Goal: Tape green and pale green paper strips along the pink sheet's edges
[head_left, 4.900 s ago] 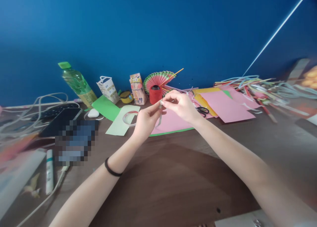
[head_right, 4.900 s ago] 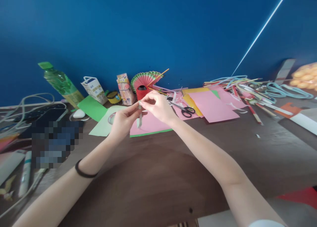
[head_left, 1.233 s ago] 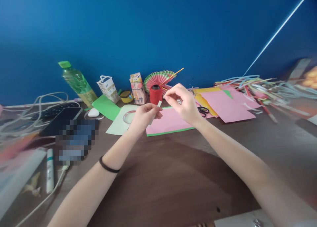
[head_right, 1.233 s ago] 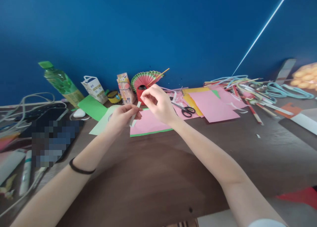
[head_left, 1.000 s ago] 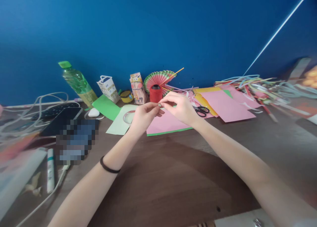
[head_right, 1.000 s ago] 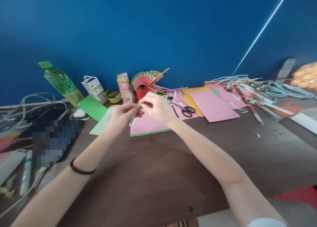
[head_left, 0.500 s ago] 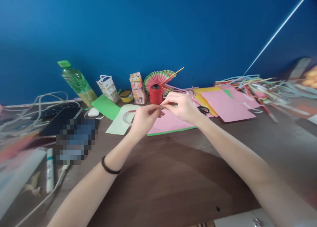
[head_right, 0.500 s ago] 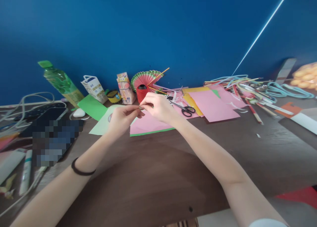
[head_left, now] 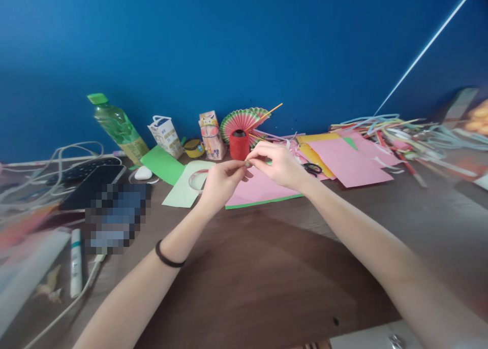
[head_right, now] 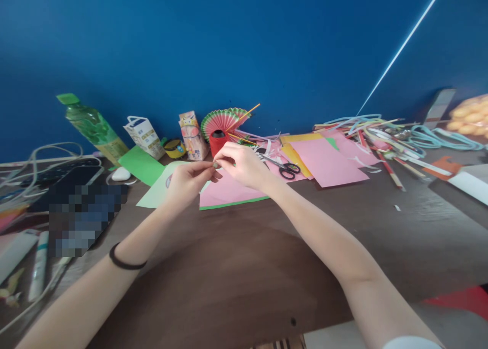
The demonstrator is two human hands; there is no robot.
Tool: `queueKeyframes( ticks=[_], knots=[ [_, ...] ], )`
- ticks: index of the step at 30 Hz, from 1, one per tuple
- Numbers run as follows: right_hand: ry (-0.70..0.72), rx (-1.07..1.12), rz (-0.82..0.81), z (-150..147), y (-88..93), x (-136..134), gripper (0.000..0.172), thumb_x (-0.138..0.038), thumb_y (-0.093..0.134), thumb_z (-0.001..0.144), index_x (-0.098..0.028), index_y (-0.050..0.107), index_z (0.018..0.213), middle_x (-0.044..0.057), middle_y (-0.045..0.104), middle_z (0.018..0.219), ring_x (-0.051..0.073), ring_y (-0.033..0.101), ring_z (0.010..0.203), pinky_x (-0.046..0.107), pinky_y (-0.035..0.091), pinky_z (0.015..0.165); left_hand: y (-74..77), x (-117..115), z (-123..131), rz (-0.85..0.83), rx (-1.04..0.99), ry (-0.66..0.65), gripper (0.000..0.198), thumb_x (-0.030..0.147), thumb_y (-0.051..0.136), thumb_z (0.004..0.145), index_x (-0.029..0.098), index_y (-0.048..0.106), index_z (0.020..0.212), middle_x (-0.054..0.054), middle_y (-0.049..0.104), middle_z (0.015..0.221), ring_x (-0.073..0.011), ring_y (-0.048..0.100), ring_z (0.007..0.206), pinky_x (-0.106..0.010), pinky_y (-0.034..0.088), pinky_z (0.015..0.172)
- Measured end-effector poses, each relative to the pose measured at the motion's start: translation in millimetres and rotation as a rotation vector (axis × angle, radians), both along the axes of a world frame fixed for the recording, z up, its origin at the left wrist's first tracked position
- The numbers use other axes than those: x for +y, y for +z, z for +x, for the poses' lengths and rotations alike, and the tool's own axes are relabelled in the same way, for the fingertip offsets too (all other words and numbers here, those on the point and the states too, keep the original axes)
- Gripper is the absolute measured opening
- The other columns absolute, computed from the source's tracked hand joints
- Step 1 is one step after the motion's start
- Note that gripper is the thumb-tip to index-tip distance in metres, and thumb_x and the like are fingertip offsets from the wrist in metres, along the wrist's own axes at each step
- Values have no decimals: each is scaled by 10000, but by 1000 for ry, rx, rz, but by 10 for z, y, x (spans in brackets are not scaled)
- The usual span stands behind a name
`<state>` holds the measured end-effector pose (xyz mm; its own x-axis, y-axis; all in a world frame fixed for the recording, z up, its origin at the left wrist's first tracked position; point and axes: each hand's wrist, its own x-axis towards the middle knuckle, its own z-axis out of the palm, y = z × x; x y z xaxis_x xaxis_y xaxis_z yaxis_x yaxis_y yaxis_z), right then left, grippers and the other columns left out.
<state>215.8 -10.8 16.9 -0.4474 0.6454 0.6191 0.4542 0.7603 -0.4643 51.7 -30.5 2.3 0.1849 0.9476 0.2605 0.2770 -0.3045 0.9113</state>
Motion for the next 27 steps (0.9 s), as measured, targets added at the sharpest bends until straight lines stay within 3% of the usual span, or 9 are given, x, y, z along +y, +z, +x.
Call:
queueKeyframes(
  ticks=[8, 11, 14, 20, 22, 27],
  knots=[
    [-73, 67, -28, -2, -4, 29, 125, -182, 497, 802, -171, 598, 730, 26, 581, 749, 134, 524, 685, 279, 407, 635, 41, 10, -13, -77, -45, -55, 125, 258, 528, 741, 174, 619, 728, -13, 681, 692, -129, 626, 631, -245, 480, 643],
    [-178, 116, -41, 108, -5, 145, 117, -210, 516, 784, -165, 613, 734, 37, 609, 758, 142, 532, 674, 292, 407, 635, 29, 40, -27, -137, -58, -64, 120, 260, 527, 742, 172, 602, 710, -16, 673, 696, -120, 615, 579, -227, 453, 562],
    [-340, 209, -104, 330, -40, 342, 115, -239, 551, 741, -152, 620, 712, 48, 632, 725, 155, 543, 651, 310, 413, 634, -2, 80, -44, -176, -53, -73, 151, 295, 515, 765, 180, 610, 782, -1, 641, 663, -88, 548, 464, -202, 352, 427],
    [-659, 307, -389, 798, -288, 687, 99, -204, 537, 695, -150, 619, 677, 24, 601, 603, 140, 524, 537, 278, 402, 548, -14, 107, -55, -179, -63, -64, 166, 250, 472, 794, 157, 603, 753, 45, 469, 511, -46, 348, 396, -183, 260, 402],
    [-729, 273, -397, 894, -387, 733, 98, -197, 530, 696, -160, 598, 635, 25, 604, 599, 145, 530, 552, 271, 392, 548, -1, 100, -54, -171, -72, -40, 164, 230, 460, 793, 155, 596, 739, 53, 406, 492, -52, 336, 417, -182, 257, 413],
    [-856, 123, -351, 1045, -578, 776, 276, -279, 515, 730, -179, 488, 474, 38, 559, 507, 176, 538, 566, 290, 373, 551, 26, 90, -49, -173, -110, -1, 176, 184, 432, 771, 161, 606, 770, 51, 351, 526, -60, 339, 456, -181, 258, 425]
  ],
)
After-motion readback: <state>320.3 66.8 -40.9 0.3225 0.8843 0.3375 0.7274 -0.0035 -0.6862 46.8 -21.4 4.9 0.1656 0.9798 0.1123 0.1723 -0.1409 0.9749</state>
